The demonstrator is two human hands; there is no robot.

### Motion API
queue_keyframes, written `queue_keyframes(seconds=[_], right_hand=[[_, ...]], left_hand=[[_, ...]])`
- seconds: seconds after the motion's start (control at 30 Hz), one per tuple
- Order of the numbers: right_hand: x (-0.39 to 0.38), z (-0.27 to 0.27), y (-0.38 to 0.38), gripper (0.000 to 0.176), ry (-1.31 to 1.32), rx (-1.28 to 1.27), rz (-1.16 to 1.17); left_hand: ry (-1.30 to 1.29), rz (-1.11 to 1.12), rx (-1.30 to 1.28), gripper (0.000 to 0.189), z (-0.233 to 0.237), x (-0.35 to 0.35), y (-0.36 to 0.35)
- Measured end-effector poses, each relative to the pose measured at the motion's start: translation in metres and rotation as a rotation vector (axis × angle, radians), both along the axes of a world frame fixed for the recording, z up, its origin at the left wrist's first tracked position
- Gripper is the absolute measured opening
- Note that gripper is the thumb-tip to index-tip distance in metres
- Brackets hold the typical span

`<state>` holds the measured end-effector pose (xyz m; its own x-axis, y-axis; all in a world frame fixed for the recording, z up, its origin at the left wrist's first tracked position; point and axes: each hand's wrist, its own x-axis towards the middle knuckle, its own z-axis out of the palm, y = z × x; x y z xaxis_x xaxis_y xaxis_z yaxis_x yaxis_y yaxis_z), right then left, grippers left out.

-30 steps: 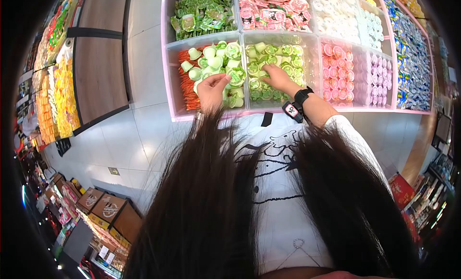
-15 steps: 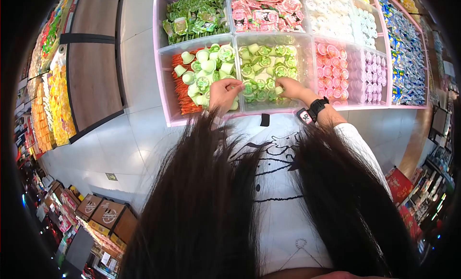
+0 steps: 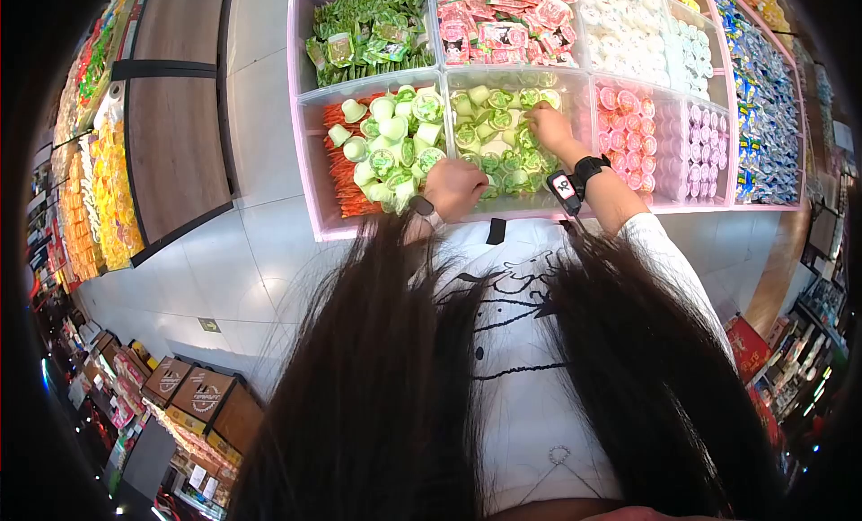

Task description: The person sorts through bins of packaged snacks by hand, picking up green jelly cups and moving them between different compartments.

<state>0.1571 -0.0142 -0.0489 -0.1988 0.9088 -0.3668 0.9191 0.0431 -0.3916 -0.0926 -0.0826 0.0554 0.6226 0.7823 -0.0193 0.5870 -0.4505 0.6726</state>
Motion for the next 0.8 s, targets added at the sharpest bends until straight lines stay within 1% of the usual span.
queue_keyframes(seconds=[0.07, 0.17, 0.27, 0.37, 0.47, 0.67, 0.8], right_hand=[[-0.002, 0.001, 0.004, 0.023, 0.000, -0.023, 0.036], [0.000, -0.013, 0.009, 0.023, -0.007, 0.046, -0.008], [0.000, -0.011, 0.011, 0.022, -0.029, 0.075, -0.050], [-0.004, -0.002, 0.014, 0.019, -0.119, 0.049, -0.153], [-0.003, -0.005, 0.017, 0.018, -0.155, 0.035, -0.208], [-0.005, -0.006, 0.018, 0.017, -0.174, 0.068, -0.243], [-0.007, 0.002, 0.015, 0.015, -0.143, 0.053, -0.199]], left_hand=[[-0.032, 0.026, 0.010, 0.007, 0.000, 0.000, 0.000], [-0.057, 0.041, -0.009, 0.006, -0.002, 0.000, -0.001], [-0.075, 0.049, -0.006, 0.005, -0.003, 0.001, -0.001], [-0.078, 0.066, 0.005, 0.005, -0.001, 0.002, 0.000], [-0.070, 0.079, 0.013, 0.005, -0.003, 0.002, 0.000], [-0.051, 0.083, 0.011, 0.005, -0.002, 0.004, 0.001], [-0.032, 0.083, 0.022, 0.005, -0.003, 0.004, 0.002]])
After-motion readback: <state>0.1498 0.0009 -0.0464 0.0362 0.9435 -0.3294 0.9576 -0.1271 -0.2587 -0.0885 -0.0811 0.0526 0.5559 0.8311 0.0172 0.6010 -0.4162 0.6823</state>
